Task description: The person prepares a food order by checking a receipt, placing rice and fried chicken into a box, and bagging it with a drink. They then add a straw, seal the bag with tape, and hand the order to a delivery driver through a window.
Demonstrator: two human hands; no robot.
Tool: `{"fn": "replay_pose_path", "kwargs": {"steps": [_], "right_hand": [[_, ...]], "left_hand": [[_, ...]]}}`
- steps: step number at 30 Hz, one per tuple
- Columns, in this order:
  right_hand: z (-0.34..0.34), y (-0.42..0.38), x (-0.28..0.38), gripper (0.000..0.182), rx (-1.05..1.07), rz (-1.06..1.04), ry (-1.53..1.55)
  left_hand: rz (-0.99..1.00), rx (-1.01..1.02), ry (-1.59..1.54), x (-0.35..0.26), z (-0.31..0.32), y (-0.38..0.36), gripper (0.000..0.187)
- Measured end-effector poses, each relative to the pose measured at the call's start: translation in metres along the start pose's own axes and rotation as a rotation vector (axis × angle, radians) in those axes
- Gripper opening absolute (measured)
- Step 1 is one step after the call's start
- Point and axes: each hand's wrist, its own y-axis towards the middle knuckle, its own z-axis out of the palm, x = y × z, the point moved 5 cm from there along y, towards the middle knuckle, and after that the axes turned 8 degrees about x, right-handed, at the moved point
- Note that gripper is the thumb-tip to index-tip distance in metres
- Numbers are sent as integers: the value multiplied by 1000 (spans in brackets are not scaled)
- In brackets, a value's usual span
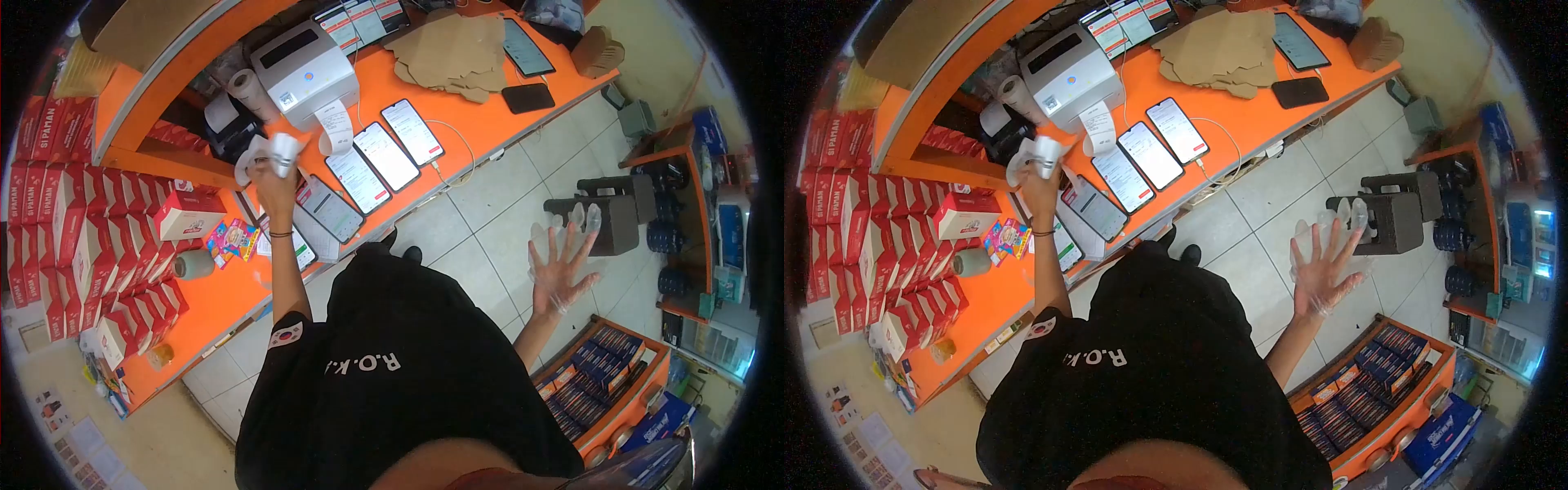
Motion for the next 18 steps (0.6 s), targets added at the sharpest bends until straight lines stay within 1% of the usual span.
{"fn": "replay_pose_path", "kwargs": {"steps": [1, 2, 3, 5, 8, 9, 10, 11, 12, 13, 15, 16, 17, 18], "right_hand": [[-2, 3, -2, 93, -23, 14, -18], [-5, 7, -4, 93, -24, 16, -22], [-7, 11, -6, 94, -19, 21, -44], [-6, 18, -6, 94, -17, 25, -67], [2, 32, -4, 93, -29, 23, -104], [2, 36, -4, 93, -29, 20, -102], [3, 40, -4, 92, -29, 17, -101], [3, 42, -4, 92, -31, 16, -102], [3, 45, -5, 92, -28, 13, -125], [3, 46, -6, 92, -24, 11, -147], [0, 50, -10, 92, -26, 24, -162], [0, 51, -12, 93, -28, 33, -174], [1, 52, -14, 93, -31, 38, -175], [2, 52, -16, 92, -38, 45, -180]], "left_hand": [[76, 145, -46, -12, 9, 2, 46], [57, 402, -74, -22, 26, 2, 39], [55, 406, -75, -25, 35, 2, 39], [102, 1127, -476, -40, 78, -17, 38], [120, 1126, -500, -57, 95, -11, 42], [119, 1129, -500, -48, 111, -3, 42], [154, 817, -526, -31, 125, 21, 46], [185, 504, -542, -21, 126, 37, 50], [220, 333, -499, -24, 114, 42, 51], [218, 336, -498, -27, 110, 43, 51], [257, 295, -257, -32, 102, 42, 48], [169, 393, -210, -30, 106, 41, 46], [167, 397, -207, -33, 106, 40, 46], [76, 458, -171, -28, 112, 39, 45]]}}
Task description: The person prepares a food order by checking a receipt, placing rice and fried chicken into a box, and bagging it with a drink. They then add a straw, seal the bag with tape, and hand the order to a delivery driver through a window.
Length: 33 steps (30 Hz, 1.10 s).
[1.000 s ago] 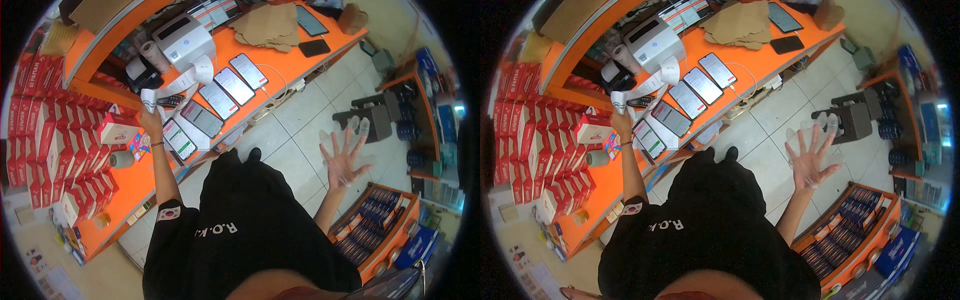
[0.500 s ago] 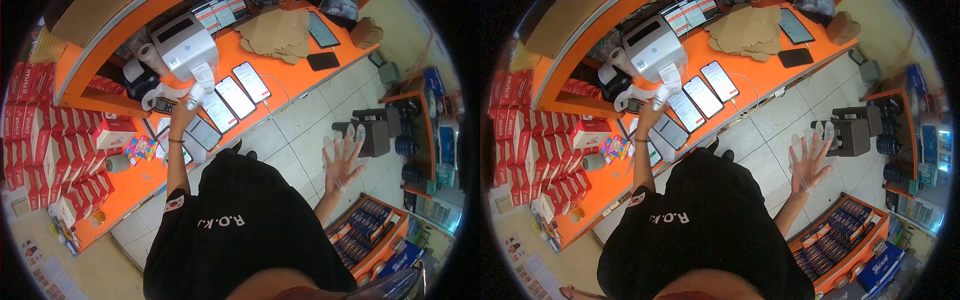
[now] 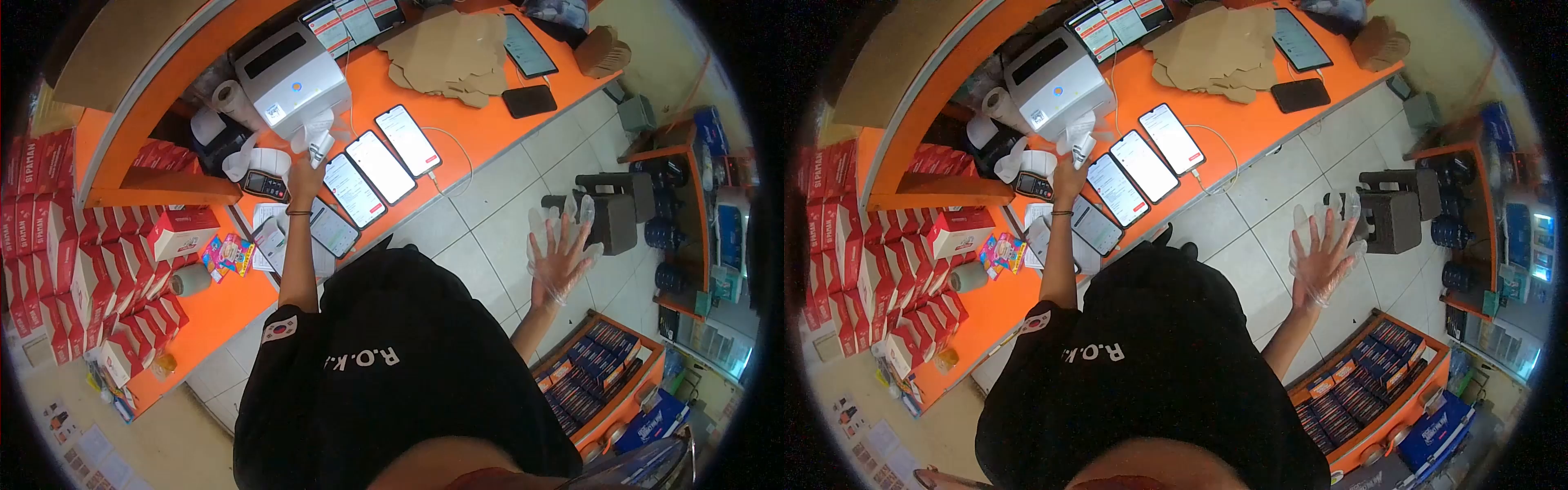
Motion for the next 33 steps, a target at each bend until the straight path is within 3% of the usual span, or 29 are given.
{"fn": "replay_pose_path", "kwargs": {"steps": [1, 5, 7, 11, 14, 16, 19, 23, 26, 28, 32, 33], "right_hand": [[2, 1, -1, 91, -6, 7, -6], [4, 5, -10, 88, 12, 31, -30], [3, 9, -14, 84, 35, 48, -17], [11, 10, -11, 82, 46, 54, -59], [8, 9, -12, 81, 45, 44, -60], [2, 8, -17, 82, 56, 55, -16], [7, 4, -17, 78, 54, 56, -41], [8, 4, -18, 78, 82, 48, -43], [9, 5, -18, 78, 73, 42, -65], [6, 4, -19, 79, 68, 34, -58], [9, -1, -18, 79, 78, 33, -96], [13, -1, -17, 86, 50, 56, -121]], "left_hand": [[-100, 53, 11, 4, 5, 0, 45], [-115, 61, -26, 21, 21, 13, 44], [-21, 61, -34, 13, 21, 15, 44], [-30, 102, -102, 11, 26, 22, 43], [-48, 177, -207, 25, 31, 27, 49], [59, 300, -158, 24, 32, 26, 58], [77, 313, -164, 19, 27, 23, 65], [85, 307, -80, 15, 26, 23, 58], [7, 156, -151, 13, 24, 24, 49], [-65, 80, -13, 2, 21, 20, 42], [-10, 30, -58, -21, 24, 24, 42], [-12, 44, -40, -26, 28, 27, 44]]}}
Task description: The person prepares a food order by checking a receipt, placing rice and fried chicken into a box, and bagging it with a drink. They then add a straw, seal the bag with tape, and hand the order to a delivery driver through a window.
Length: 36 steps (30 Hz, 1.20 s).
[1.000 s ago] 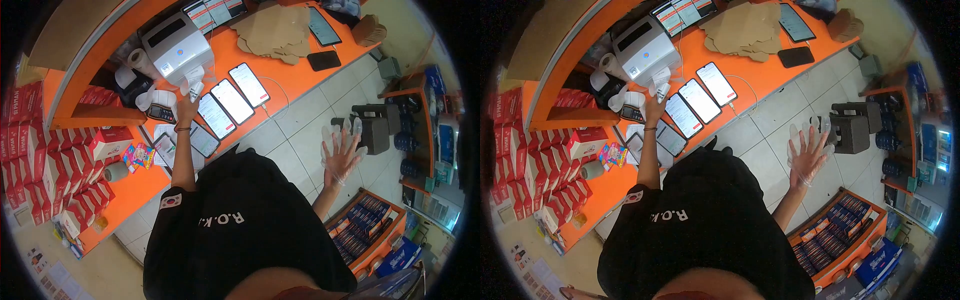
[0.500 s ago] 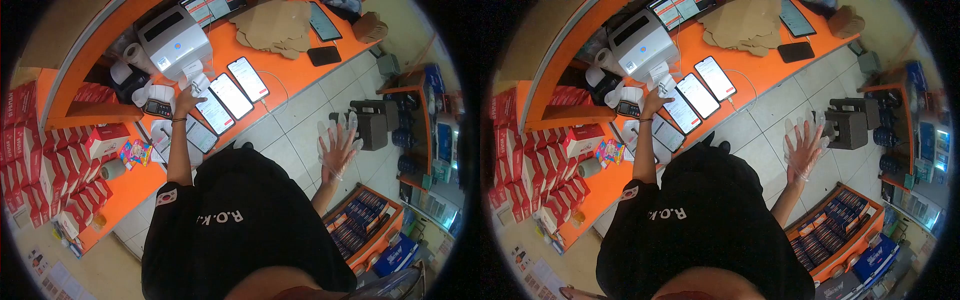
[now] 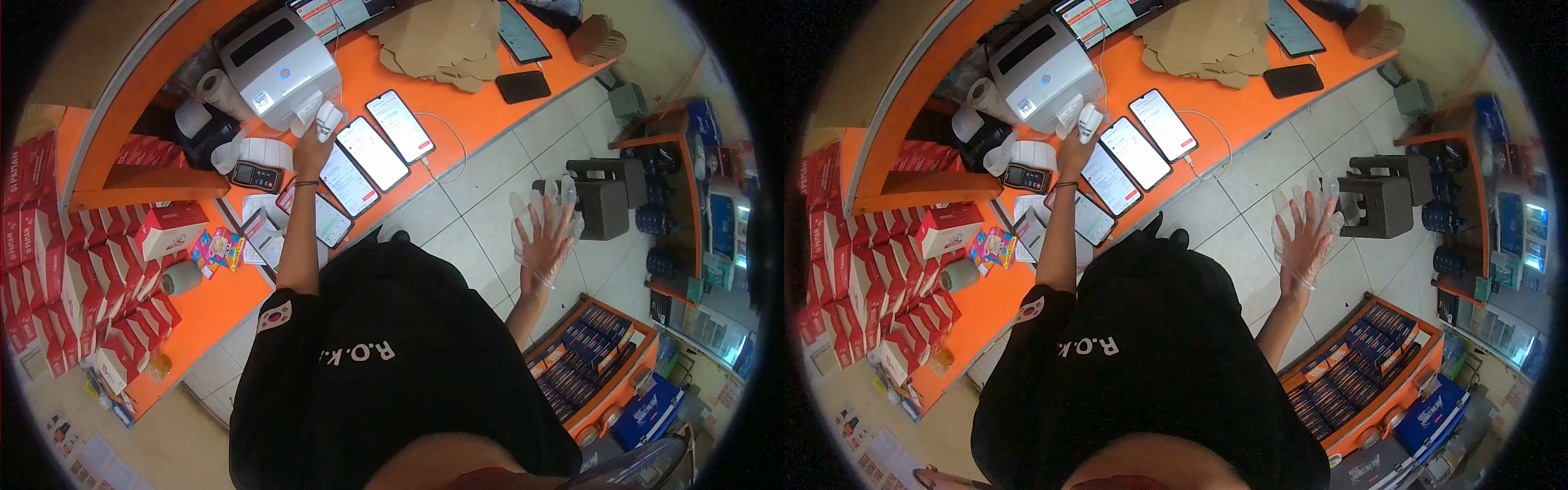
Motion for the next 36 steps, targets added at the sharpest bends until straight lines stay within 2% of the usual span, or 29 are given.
{"fn": "replay_pose_path", "kwargs": {"steps": [1, 4, 5, 6, 7, 8, 9, 10, 11, 12, 14, 15, 17, 18, 20, 23, 25, 26, 29, 30, 31, 32, 34, 36], "right_hand": [[1, -1, 0, 93, -27, 25, -23], [-7, -2, -3, 94, -1, 7, -6], [-10, -4, -4, 94, -23, -11, 0], [-10, -5, -3, 93, -15, -17, 35], [-12, -10, 0, 92, -30, -39, 68], [-6, -16, 7, 91, -34, -56, 252], [3, -22, 16, 90, -47, -95, 434], [10, -27, 23, 89, -55, -119, 566], [14, -30, 29, 89, -51, -160, 691], [16, -35, 33, 88, -68, -206, 729], [12, -59, 42, 87, -169, -359, 738], [11, -71, 43, 86, -182, -397, 789], [-1, -113, 51, 84, -257, -525, 798], [-7, -134, 52, 85, -281, -532, 784], [-22, -180, 50, 85, -365, -613, 725], [-59, -247, 36, 83, -580, -747, 641], [-87, -297, 14, 83, -902, -741, 559], [-101, -322, 7, 83, -973, -772, 563], [-136, -412, -3, 90, -1212, -809, 595], [-156, -448, -5, 90, -1209, -847, 566], [-179, -482, -23, 87, -1320, -773, 630], [-195, -515, -38, 84, -1428, -685, 714], [-221, -577, -33, 81, -1483, -744, 702], [-244, -627, -7, 77, -1565, -814, 575]], "left_hand": [[-2, 14, 18, -4, 2, 2, 46], [50, -24, 15, -13, 6, 4, 48], [113, -157, 75, -18, 5, -2, 46], [292, -226, 24, -30, 3, -7, 42], [143, 31, -36, -61, -6, -25, 44], [322, 13, -6, -88, -1, -37, 46], [541, 0, -145, -137, -8, -66, 43], [500, 265, -347, -175, -2, -99, 42], [522, 442, -290, -212, 2, -138, 44], [740, 598, -286, -241, 12, -173, 46], [1228, 694, -446, -298, 21, -247, 46], [1315, 787, -467, -309, 35, -275, 46], [1288, 758, -474, -315, 63, -316, 34], [1365, 838, -504, -318, 72, -333, 34], [1599, 854, -374, -318, 87, -367, 45], [1816, 1175, -269, -298, 106, -431, 37], [1979, 1408, -260, -273, 112, -485, 37], [2039, 1537, -276, -263, 117, -512, 38], [2078, 1700, -348, -265, 141, -592, 41], [2077, 1760, -398, -266, 151, -626, 42], [2089, 1810, -378, -264, 164, -656, 35], [2109, 1811, -381, -267, 175, -688, 35], [1773, 2185, -333, -275, 205, -749, 30], [1283, 2370, -207, -313, 248, -795, 38]]}}
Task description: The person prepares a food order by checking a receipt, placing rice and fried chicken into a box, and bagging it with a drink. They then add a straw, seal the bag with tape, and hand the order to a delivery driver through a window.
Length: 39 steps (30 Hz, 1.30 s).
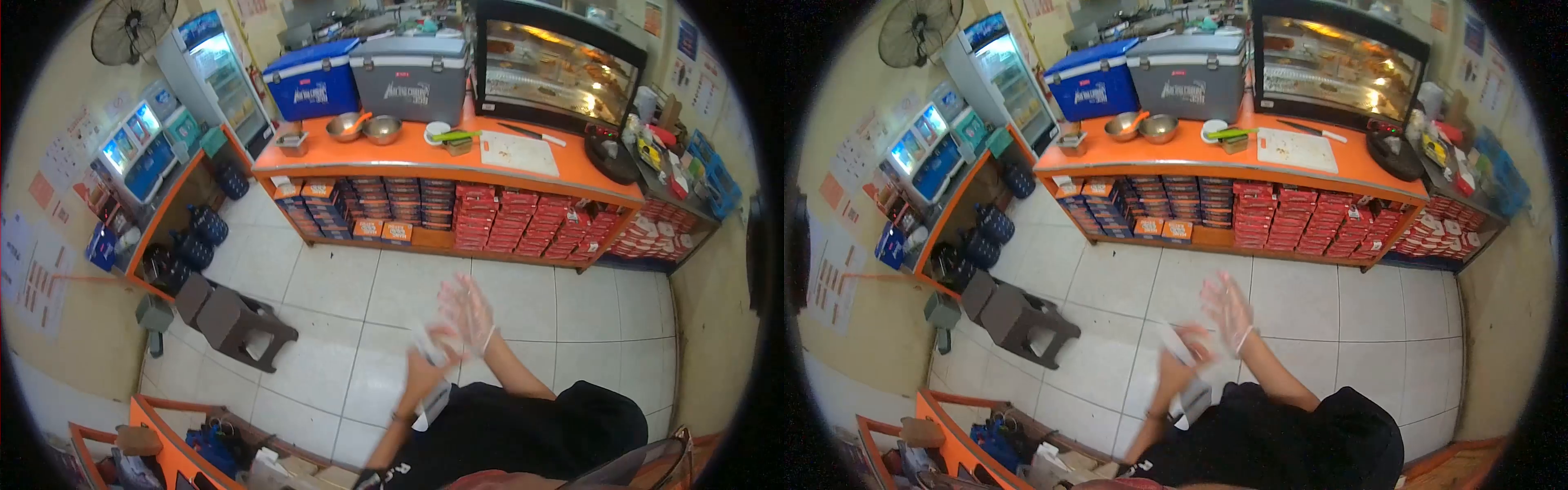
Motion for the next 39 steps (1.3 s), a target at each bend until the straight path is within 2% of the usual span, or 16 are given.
{"fn": "replay_pose_path", "kwargs": {"steps": [1, 2, 3, 4, 6, 9, 12, 18, 19, 24, 30, 32, 34, 36, 37, 39], "right_hand": [[3, 13, 31, 74, 18, -74, -50], [8, 29, 54, 71, 50, -102, -122], [15, 44, 72, 68, 86, -126, -192], [21, 61, 84, 68, 85, -74, -194], [47, 94, 108, 60, 346, -185, -303], [78, 153, 125, 52, 481, -191, -452], [88, 223, 131, 47, 418, -84, -478], [120, 381, 208, 31, 271, -262, -583], [129, 379, 211, 29, 274, -325, -618], [133, 498, 264, 29, 171, -257, -584], [110, 631, 291, 30, 20, -402, -481], [115, 667, 305, 28, -72, -416, -442], [132, 701, 318, 27, -68, -440, -424], [156, 735, 337, 26, -7, -512, -471], [174, 746, 345, 25, -27, -525, -516], [200, 768, 354, 24, 2, -520, -507]], "left_hand": [[49, -113, -171, -5, -22, 33, 51], [-71, -150, -378, 29, -52, 60, 57], [31, -234, -626, -2, -68, 94, 57], [-43, -378, -789, -32, -83, 125, 48], [-112, -401, -673, -25, -128, 180, 40], [-75, -306, -753, -27, -167, 267, 34], [-45, -265, -831, -26, -204, 343, 31], [-110, -58, -937, -29, -271, 533, 34], [-102, -54, -915, -35, -277, 534, 35], [-131, 20, -937, -33, -341, 668, 36], [-72, 73, -904, -46, -411, 767, 37], [-80, 50, -993, -52, -433, 798, 28], [17, 61, -596, -53, -471, 830, 27], [413, -286, 5, -75, -516, 861, 28], [426, -285, 7, -75, -542, 882, 28], [280, -599, 1432, -81, -611, 923, 30]]}}
